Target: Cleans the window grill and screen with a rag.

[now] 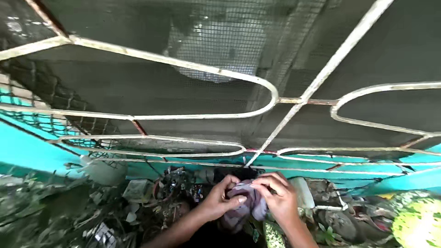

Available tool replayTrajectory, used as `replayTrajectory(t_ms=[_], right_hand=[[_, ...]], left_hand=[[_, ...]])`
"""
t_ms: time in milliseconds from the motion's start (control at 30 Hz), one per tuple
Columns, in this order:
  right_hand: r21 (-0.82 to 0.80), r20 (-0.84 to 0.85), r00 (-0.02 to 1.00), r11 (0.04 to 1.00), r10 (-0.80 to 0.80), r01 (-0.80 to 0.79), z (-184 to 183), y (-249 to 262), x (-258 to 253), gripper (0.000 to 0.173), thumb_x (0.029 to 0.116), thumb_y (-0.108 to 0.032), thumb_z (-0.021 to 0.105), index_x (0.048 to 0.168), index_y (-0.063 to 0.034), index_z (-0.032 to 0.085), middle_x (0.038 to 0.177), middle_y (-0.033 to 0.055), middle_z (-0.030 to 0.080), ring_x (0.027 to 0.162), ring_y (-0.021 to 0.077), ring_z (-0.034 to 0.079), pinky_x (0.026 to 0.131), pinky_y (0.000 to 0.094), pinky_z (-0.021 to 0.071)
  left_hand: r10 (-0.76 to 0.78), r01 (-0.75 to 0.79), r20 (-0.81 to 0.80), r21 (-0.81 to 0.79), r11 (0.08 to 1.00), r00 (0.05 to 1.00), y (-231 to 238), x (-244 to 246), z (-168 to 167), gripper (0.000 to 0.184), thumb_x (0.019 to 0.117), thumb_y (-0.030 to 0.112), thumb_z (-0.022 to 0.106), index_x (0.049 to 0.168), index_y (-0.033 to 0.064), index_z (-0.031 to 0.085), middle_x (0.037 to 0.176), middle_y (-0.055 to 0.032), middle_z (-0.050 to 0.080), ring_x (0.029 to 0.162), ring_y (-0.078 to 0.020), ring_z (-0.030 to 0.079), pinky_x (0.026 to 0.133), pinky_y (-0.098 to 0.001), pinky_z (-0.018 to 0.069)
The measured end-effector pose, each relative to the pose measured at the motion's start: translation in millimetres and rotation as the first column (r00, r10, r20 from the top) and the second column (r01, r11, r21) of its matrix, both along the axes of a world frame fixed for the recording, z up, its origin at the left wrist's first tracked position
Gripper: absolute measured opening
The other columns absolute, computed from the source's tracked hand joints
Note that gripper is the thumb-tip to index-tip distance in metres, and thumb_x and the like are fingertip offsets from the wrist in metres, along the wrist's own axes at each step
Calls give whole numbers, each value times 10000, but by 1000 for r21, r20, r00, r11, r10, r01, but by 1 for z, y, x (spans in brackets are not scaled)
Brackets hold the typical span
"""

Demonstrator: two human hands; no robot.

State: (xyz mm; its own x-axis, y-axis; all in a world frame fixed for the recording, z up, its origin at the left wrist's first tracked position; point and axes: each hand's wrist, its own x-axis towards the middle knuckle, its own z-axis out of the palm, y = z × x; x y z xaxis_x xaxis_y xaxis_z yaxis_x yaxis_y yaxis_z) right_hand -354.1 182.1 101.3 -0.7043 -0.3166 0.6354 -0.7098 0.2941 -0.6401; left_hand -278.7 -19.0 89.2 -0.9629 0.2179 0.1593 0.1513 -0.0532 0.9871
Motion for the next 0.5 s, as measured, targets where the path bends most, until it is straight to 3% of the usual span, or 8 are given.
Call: replayTrajectory(t_ms=[100,133,200,233,300,367,400,500], right_hand=[[39,10,995,994,98,-98,-5,-9,6,181,963,-284,699,1017,-138,792,1041,-14,771,1017,58,687,924,202,549],[36,27,994,994,102,-103,-9,-7,6,205,968,-273,687,1058,-121,790,1048,3,767,1009,49,689,913,189,555],[34,86,992,995,88,-91,-20,5,5,213,973,-235,665,1058,-84,789,1032,22,768,979,21,696,882,166,565],[44,114,991,996,73,-78,-26,13,5,215,975,-216,651,1038,-68,793,1012,31,770,955,10,700,862,157,569],[91,160,987,995,29,-44,-39,30,8,226,973,-201,633,1012,-51,797,968,44,771,897,-3,702,827,143,567],[148,207,978,989,-15,-16,-47,43,14,226,959,-168,625,1007,-27,796,939,75,774,863,23,714,822,163,570],[178,233,972,984,-33,-9,-48,47,18,227,954,-152,621,1013,-14,792,932,94,774,851,46,720,815,181,573],[258,279,957,966,-72,-3,-55,51,29,218,944,-125,623,1025,-16,794,934,112,779,841,103,737,807,240,589]], left_hand=[[-37,19,136,133,991,990,-19,15,13,95,971,158,656,1007,75,687,881,106,701,820,45,638,781,-191,539],[21,-51,145,205,977,989,-26,22,14,115,975,205,651,990,119,726,895,115,729,839,37,662,798,-201,554],[311,-319,75,318,893,947,-38,34,18,146,949,325,693,984,208,774,922,107,760,848,6,697,796,-225,588],[489,-453,-36,323,831,871,-45,37,22,157,958,341,694,1022,216,764,957,96,759,869,-7,700,806,-233,593],[704,-716,-405,151,681,583,-65,42,38,150,1002,281,655,1120,199,699,1051,110,723,952,15,676,852,-201,583],[640,-903,-694,-32,429,329,-89,46,59,270,987,229,673,1219,91,668,1169,-21,701,1066,-51,662,929,-237,567],[590,-941,-760,-80,329,271,-99,47,68,322,981,196,660,1261,37,666,1225,-112,685,1116,-111,652,967,-266,547],[611,-965,-762,-69,253,215,-116,32,68,285,976,41,589,1217,-67,695,1288,-202,690,1237,-214,657,1066,-344,529]])
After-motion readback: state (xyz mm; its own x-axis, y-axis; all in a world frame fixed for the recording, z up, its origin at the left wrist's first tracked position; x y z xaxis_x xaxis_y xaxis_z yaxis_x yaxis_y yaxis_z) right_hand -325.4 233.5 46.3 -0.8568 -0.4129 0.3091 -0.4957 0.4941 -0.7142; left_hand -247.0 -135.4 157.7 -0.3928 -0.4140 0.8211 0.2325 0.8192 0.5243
